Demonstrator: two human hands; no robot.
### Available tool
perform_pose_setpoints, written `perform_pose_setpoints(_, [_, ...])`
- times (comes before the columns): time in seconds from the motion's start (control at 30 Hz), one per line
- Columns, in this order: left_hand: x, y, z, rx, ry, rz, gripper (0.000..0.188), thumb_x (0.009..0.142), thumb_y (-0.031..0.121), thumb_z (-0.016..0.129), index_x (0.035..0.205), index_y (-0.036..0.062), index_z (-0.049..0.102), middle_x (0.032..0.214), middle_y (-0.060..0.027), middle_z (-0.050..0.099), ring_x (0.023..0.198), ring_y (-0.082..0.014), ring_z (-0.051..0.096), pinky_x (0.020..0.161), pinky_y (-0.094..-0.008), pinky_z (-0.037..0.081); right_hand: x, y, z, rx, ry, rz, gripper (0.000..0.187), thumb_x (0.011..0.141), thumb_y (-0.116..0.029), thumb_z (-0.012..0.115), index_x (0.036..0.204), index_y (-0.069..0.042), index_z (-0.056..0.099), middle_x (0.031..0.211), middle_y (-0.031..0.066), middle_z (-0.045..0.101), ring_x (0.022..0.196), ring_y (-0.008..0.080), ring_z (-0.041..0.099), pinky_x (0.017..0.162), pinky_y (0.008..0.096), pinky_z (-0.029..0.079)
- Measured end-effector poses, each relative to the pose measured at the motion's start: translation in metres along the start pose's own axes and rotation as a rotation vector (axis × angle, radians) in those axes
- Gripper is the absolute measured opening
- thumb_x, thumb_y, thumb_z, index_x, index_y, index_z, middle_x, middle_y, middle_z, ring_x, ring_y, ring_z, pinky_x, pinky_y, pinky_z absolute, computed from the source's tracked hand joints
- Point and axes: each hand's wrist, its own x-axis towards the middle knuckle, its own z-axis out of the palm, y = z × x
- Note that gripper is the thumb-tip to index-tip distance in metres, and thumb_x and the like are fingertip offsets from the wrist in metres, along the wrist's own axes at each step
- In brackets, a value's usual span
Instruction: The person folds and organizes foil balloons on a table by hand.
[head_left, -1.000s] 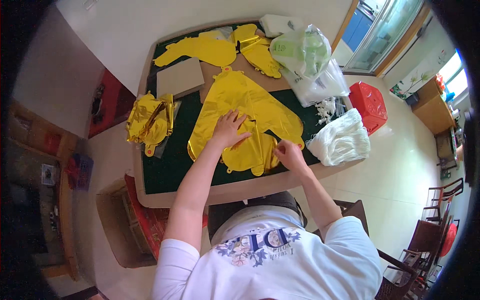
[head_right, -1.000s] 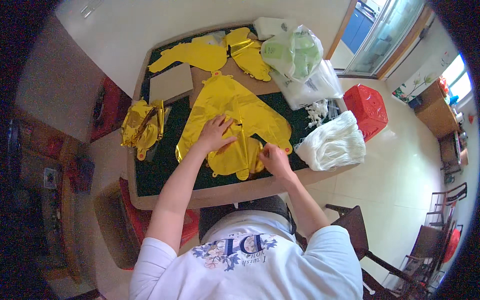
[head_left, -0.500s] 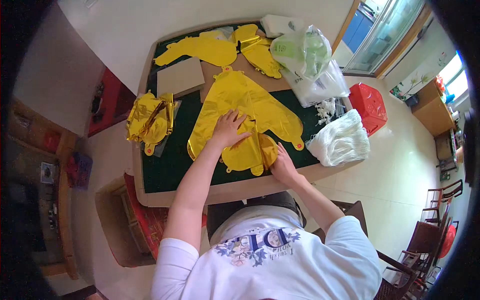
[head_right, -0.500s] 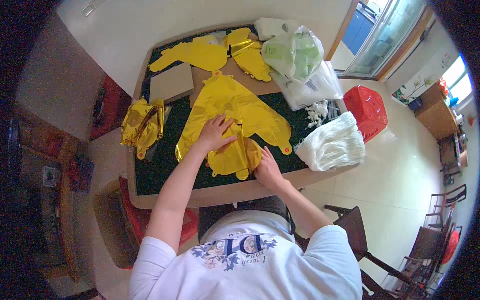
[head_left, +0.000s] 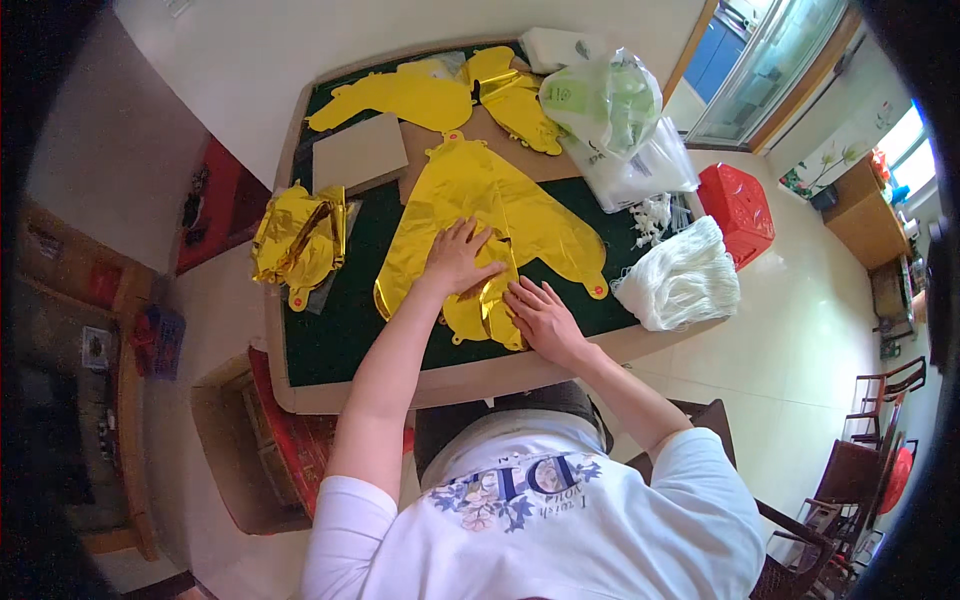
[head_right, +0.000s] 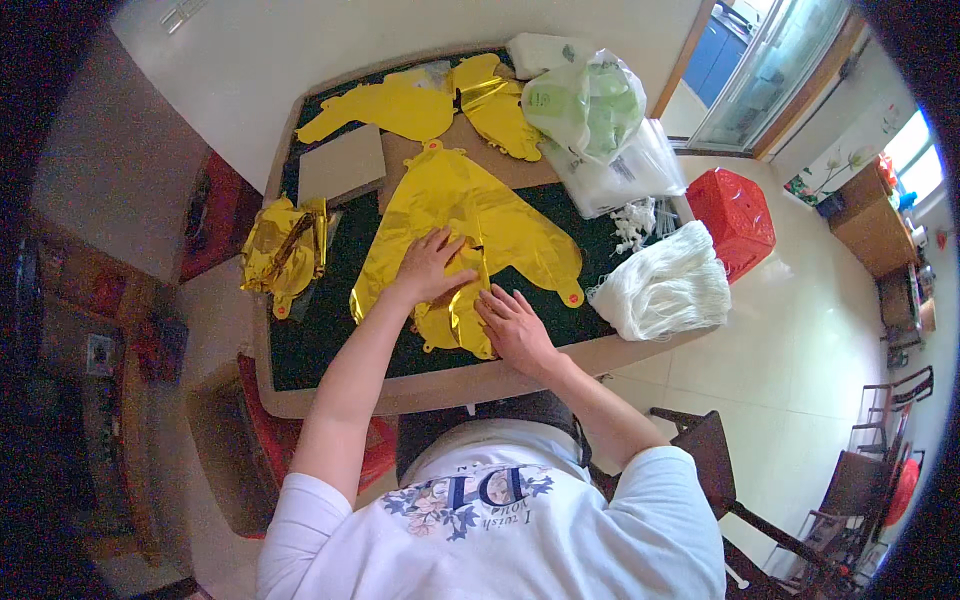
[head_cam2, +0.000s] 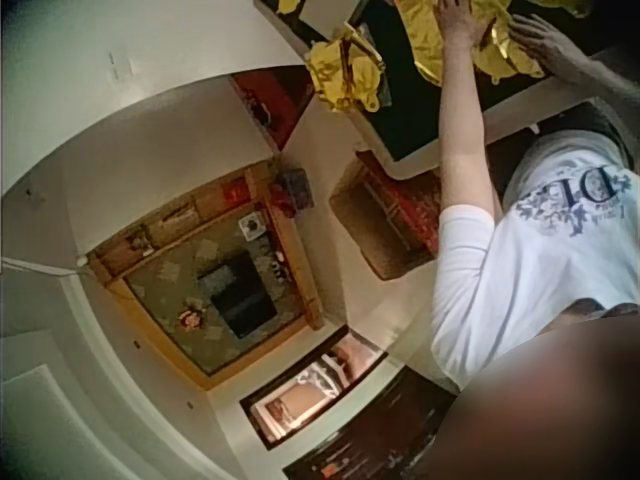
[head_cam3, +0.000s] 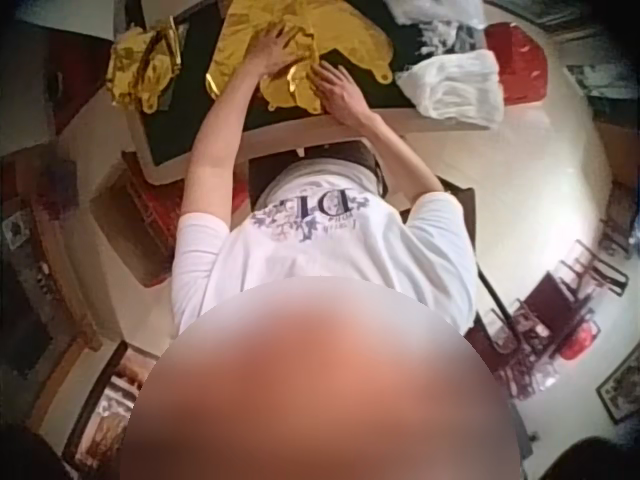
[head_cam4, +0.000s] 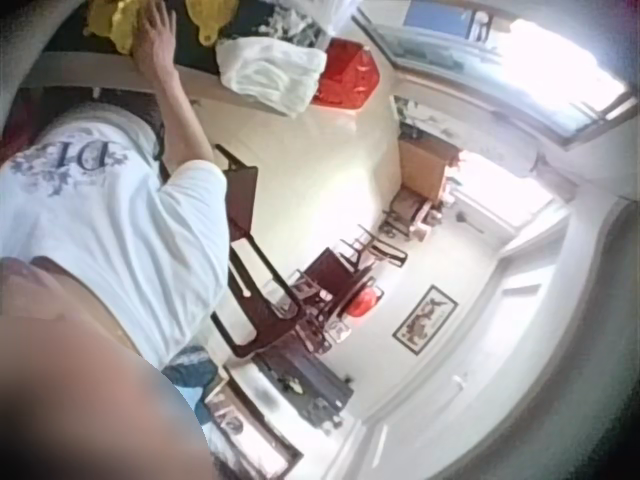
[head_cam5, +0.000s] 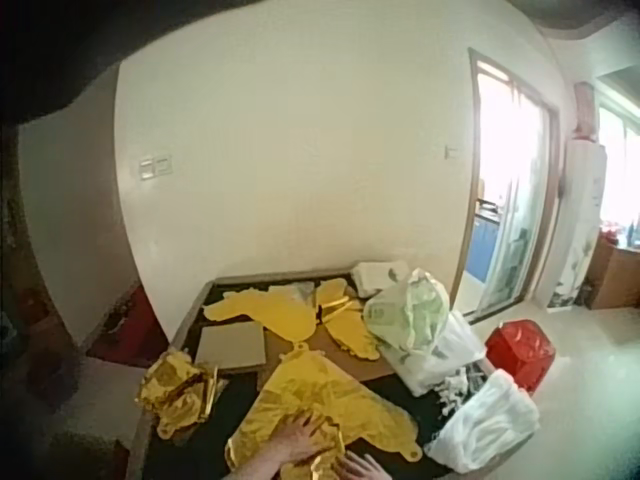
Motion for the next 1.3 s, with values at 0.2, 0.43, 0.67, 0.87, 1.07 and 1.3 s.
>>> perform_pose_setpoints(0.2, [-0.002, -0.001, 0.001, 0.063, 0.005, 0.033, 0.095, 0.071, 0.073, 0.059, 0.145, 0.0196, 0.034, 0.153, -0.0133, 0.023, 0.142, -0.0299, 0.02, 0.115, -0.0486, 0.017, 0.0, -0.001, -0.001, 0.015, 0.001, -0.005, 0.041, 0.092, -0.019, 0.053, 0.132, -0.008, 0.052, 0.141, 0.0093, 0.045, 0.135, 0.028, 0.035, 0.112, 0.0455, 0.026])
perform_pose_setpoints(0.43, [-0.001, -0.003, 0.003, 0.055, 0.032, 0.044, 0.096, 0.07, 0.071, 0.062, 0.145, 0.019, 0.035, 0.153, -0.0136, 0.024, 0.142, -0.0308, 0.021, 0.114, -0.0492, 0.019, 0.013, 0.016, -0.001, 0.007, 0.041, 0.06, 0.038, 0.093, -0.019, 0.052, 0.129, -0.007, 0.054, 0.139, 0.0091, 0.047, 0.135, 0.0278, 0.036, 0.112, 0.046, 0.026])
perform_pose_setpoints(0.67, [-0.001, 0.001, 0.001, 0.043, 0.011, 0.028, 0.097, 0.068, 0.072, 0.063, 0.145, 0.0192, 0.035, 0.153, -0.0128, 0.024, 0.142, -0.0301, 0.021, 0.115, -0.0482, 0.018, 0.042, 0.035, 0.002, -0.022, 0.093, 0.053, 0.038, 0.09, -0.016, 0.053, 0.127, -0.006, 0.054, 0.136, 0.0089, 0.049, 0.131, 0.0273, 0.04, 0.108, 0.0475, 0.03])
perform_pose_setpoints(0.87, [-0.004, -0.004, 0.003, 0.031, 0.008, 0.023, 0.097, 0.068, 0.071, 0.064, 0.145, 0.0202, 0.034, 0.153, -0.0125, 0.023, 0.142, -0.03, 0.02, 0.115, -0.0476, 0.017, 0.018, 0.017, -0.007, 0.015, -0.003, -0.01, 0.038, 0.092, -0.017, 0.052, 0.128, -0.006, 0.054, 0.136, 0.0102, 0.05, 0.132, 0.0289, 0.039, 0.111, 0.0482, 0.027])
perform_pose_setpoints(1.07, [-0.003, 0.0, -0.001, 0.069, 0.053, 0.07, 0.095, 0.07, 0.071, 0.061, 0.144, 0.016, 0.037, 0.15, -0.0169, 0.028, 0.139, -0.034, 0.026, 0.114, -0.0454, 0.021, -0.048, 0.0, -0.016, 0.099, -0.139, -0.112, 0.035, 0.091, -0.017, 0.054, 0.124, -0.007, 0.057, 0.134, 0.01, 0.052, 0.133, 0.0281, 0.04, 0.111, 0.0501, 0.025])
perform_pose_setpoints(1.3, [-0.002, -0.003, -0.004, 0.047, -0.02, 0.021, 0.094, 0.071, 0.069, 0.063, 0.146, 0.0204, 0.032, 0.154, -0.0122, 0.022, 0.143, -0.0295, 0.019, 0.115, -0.0484, 0.016, 0.003, 0.036, -0.057, 0.226, 0.114, 0.226, 0.032, 0.082, -0.011, 0.064, 0.113, -0.005, 0.062, 0.107, 0.0165, 0.063, 0.103, 0.0346, 0.057, 0.088, 0.0408, 0.046])
